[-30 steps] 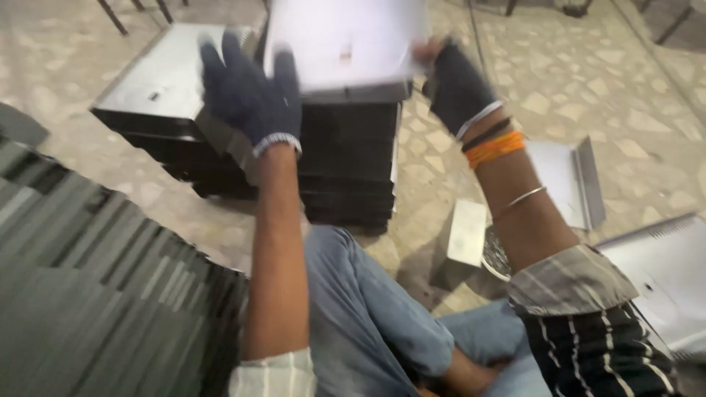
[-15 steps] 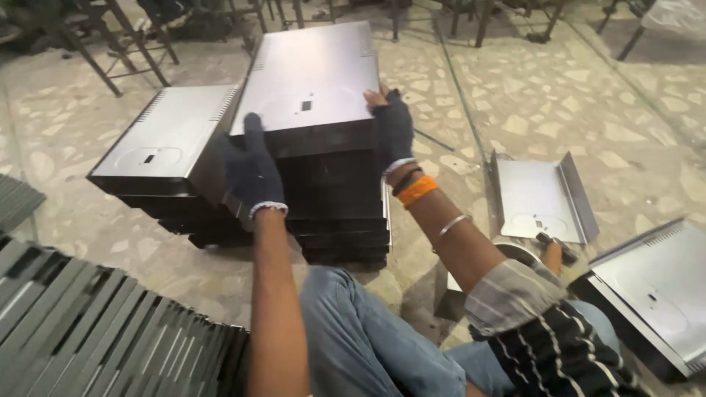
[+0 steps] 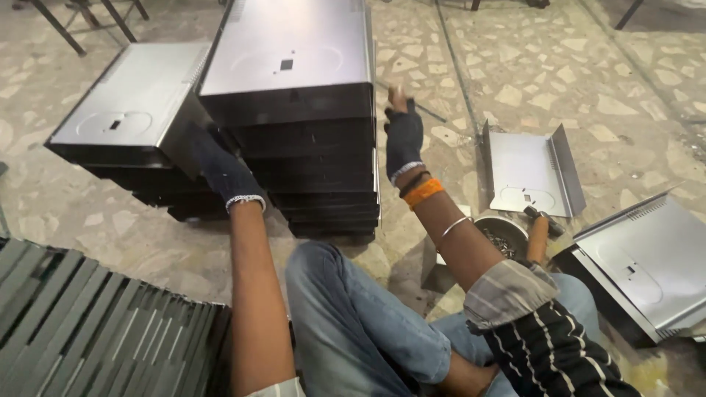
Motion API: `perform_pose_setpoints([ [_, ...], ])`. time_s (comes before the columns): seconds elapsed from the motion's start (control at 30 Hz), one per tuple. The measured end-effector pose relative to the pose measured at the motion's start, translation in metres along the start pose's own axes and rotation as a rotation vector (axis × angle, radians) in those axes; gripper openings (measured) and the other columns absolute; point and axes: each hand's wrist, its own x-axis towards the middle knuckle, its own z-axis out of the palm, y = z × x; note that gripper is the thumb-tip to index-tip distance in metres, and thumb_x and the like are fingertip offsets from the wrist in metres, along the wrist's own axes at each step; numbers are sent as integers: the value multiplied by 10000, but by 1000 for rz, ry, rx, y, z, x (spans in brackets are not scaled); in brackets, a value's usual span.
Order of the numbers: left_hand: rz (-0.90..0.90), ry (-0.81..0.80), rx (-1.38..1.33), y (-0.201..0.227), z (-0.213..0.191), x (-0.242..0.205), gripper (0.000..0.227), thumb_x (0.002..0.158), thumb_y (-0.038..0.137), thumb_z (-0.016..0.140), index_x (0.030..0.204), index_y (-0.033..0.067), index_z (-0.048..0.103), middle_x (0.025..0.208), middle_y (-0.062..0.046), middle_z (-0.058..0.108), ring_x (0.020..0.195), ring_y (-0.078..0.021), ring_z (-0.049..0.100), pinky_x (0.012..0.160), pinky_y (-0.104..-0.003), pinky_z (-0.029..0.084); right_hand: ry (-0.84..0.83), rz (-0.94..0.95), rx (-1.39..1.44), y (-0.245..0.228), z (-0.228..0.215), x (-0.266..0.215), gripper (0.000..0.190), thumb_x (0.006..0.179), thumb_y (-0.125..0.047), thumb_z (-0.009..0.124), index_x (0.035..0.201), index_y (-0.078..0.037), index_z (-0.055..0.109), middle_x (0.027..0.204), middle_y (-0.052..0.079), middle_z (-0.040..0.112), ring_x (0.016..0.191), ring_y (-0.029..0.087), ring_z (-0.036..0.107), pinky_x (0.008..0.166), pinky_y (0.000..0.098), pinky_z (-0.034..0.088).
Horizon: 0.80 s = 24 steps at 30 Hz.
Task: The person sits on the floor and assembles sheet-metal enclosure boxes. They pick up metal side panels and covers, align them, hammer fasteners to secure the parts, and stack the finished boxes beside them.
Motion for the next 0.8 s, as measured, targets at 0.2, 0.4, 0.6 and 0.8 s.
perform_pose_setpoints([
  [0.2, 121, -314, 411, -111, -85, -29, 656, 1103, 329, 369, 1660, 26, 198, 1726, -80, 276, 1591, -228, 275, 1303, -324, 205, -334, -7, 38, 66, -29, -49, 751, 1043, -498, 528, 1662, -102, 376, 1337, 133, 540, 1202, 239, 493, 1052, 368, 419],
  [0.4, -30, -192, 675, -4, -14, -72, 606, 992, 444, 604, 1440, 39, 554, 1385, -152, 668, 1262, -268, 631, 1055, -379, 491, -300, -377, -561, 4, -7, -70, 867, 869, -247, 796, 1564, -46, 317, 1254, 179, 672, 1109, 286, 709, 896, 364, 580],
  [0.6, 103, -138, 1123, 43, 0, -89, 409, 966, 465, 708, 1147, 99, 742, 1057, -151, 773, 983, -327, 736, 855, -428, 528, -260, -306, -944, 15, -29, -42, 393, 957, -210, 752, 1293, -49, 626, 1123, 187, 773, 1043, 282, 764, 847, 368, 600],
  [0.8, 177, -229, 778, 47, 2, -72, 456, 886, 331, 753, 1215, 20, 694, 1129, -147, 765, 1016, -290, 734, 888, -394, 544, -516, -437, -618, -54, -7, -62, 716, 782, -285, 857, 1329, 31, 520, 1171, 230, 695, 1100, 379, 670, 887, 437, 522],
])
